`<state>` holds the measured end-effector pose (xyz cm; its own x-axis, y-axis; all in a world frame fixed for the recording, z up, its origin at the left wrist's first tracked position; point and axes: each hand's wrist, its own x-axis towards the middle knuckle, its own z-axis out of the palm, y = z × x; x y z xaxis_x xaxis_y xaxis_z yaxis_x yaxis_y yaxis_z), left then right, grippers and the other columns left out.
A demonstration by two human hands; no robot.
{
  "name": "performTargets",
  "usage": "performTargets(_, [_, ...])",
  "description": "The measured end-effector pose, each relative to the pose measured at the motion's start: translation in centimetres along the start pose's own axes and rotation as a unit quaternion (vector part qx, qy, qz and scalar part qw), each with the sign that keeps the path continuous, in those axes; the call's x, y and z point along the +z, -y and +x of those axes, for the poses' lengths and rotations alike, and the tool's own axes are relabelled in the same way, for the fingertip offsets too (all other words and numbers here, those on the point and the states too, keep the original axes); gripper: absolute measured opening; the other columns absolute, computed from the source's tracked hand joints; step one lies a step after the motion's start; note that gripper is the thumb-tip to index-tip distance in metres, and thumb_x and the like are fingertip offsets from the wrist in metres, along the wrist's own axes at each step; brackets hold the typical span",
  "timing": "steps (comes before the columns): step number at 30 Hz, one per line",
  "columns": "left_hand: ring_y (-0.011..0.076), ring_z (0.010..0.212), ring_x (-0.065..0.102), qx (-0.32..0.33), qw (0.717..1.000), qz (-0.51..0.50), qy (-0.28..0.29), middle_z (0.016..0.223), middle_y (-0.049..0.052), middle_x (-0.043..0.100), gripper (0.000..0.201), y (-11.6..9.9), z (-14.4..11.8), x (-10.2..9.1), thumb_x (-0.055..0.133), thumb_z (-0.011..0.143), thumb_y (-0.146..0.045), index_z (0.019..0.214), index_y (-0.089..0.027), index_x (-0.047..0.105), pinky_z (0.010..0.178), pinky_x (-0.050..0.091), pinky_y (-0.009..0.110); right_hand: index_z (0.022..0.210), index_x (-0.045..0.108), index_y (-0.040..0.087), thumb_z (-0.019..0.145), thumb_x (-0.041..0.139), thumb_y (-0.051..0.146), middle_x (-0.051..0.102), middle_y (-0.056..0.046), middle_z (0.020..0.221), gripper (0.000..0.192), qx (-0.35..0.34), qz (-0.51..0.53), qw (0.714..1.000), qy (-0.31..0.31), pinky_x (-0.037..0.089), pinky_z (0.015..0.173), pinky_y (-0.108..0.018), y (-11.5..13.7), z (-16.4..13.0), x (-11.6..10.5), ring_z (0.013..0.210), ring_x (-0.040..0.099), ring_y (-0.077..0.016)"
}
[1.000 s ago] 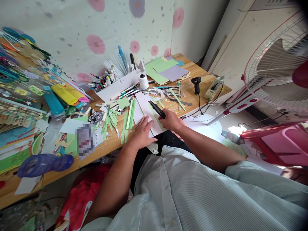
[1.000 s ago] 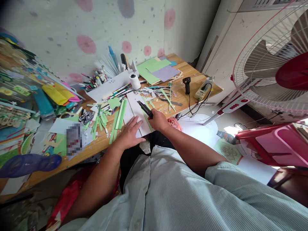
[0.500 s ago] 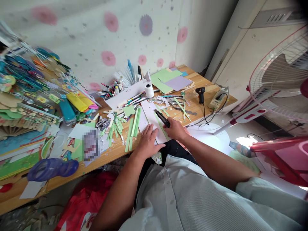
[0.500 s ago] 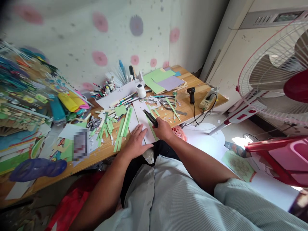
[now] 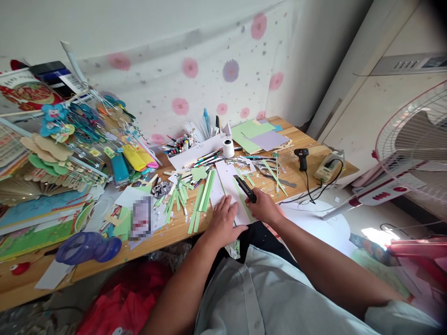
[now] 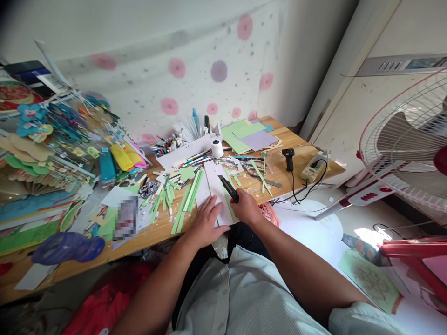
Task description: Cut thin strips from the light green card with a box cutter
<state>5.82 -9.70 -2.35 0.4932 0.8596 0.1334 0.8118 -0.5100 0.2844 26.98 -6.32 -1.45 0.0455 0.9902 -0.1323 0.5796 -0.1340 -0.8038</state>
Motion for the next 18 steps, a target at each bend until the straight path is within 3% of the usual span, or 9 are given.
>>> performTargets(18, [0.0414,0.168,0.028,-0.014,1.000,-0.023,0.016,0.177,0.023,0.036,0.084,-0.10,0.07,-0.10,0.091,0.085,-0.048,0.155,-0.018,0.055,0.136,0.031,0.060,0.092,0.062,0.024,0.086,0.068,0.013,0.070,0.005,0.072,0.013,-0.003,0.004,1.000,-0.003,0.041,0.060,-0.024,-0.56,0.28,0.33,0.057,0.063,-0.0133])
